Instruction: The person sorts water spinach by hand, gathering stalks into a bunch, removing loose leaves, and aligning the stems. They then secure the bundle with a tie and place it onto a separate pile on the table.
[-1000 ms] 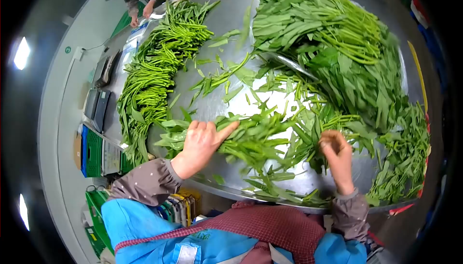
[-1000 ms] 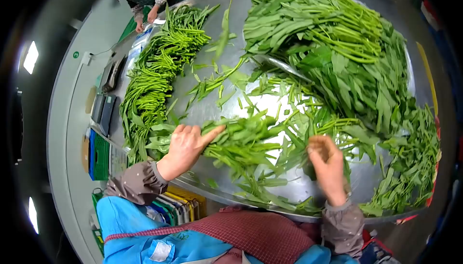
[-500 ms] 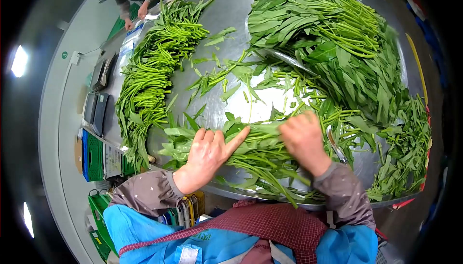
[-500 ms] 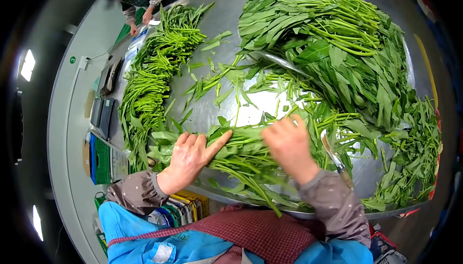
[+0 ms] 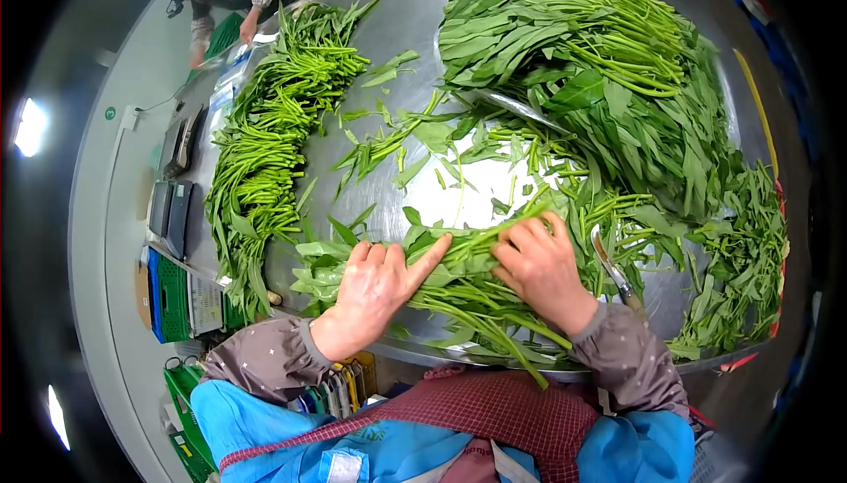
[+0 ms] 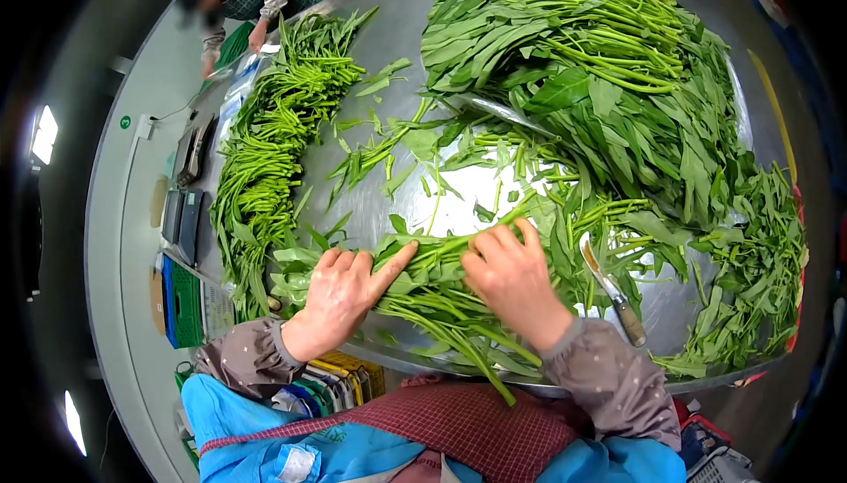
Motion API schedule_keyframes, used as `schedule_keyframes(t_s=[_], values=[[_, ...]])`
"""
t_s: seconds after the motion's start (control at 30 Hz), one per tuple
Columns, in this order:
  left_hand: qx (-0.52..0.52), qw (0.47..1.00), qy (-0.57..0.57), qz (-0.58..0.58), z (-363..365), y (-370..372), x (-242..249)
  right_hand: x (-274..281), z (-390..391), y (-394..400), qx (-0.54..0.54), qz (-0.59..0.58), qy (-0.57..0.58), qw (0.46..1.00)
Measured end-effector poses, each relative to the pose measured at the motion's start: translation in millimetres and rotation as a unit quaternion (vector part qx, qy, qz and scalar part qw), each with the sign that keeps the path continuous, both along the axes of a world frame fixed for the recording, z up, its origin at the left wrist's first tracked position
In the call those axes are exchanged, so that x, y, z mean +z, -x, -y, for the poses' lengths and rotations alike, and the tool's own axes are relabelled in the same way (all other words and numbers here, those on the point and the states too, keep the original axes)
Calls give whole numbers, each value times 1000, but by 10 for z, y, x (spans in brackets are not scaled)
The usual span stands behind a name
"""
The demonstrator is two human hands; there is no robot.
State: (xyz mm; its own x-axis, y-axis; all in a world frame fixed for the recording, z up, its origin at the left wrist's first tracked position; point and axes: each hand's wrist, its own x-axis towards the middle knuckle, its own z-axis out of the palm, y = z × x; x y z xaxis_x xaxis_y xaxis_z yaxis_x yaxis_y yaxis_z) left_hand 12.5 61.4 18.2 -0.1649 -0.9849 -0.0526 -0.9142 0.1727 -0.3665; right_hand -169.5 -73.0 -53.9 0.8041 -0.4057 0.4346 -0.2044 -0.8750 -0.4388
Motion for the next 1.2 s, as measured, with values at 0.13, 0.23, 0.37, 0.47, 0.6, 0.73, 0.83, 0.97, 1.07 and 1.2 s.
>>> schedule_keyframes(t_s=[0.13,0.23,0.37,0.47,0.6,0.73,0.83,0.97,1.07,1.2], values=[[6,1000,-6,-9,-32,-23,-15,-29,53,46,7,-71,-156,985],[8,1000,-4,-20,-34,-15,-34,20,-46,55,17,-39,-130,991],[11,999,-3,-32,-40,-15,-43,-52,-18,61,33,-18,-27,999],[2,999,1,-51,-59,7,-27,-110,255,291,-20,4,-20,1000],[-22,996,17,-87,11,130,48,100,410,340,-57,-45,30,997],[-35,995,24,-90,70,176,106,108,454,359,-109,-45,34,992],[-18,998,12,-58,-25,86,108,-213,777,516,-286,13,109,952],[16,998,-39,-37,-213,-83,99,10,962,994,-325,-164,-53,930],[-20,998,-32,-47,-120,-20,87,299,848,574,-177,-128,-65,974],[-73,996,19,-56,9,69,142,243,701,-14,80,-181,-292,936]])
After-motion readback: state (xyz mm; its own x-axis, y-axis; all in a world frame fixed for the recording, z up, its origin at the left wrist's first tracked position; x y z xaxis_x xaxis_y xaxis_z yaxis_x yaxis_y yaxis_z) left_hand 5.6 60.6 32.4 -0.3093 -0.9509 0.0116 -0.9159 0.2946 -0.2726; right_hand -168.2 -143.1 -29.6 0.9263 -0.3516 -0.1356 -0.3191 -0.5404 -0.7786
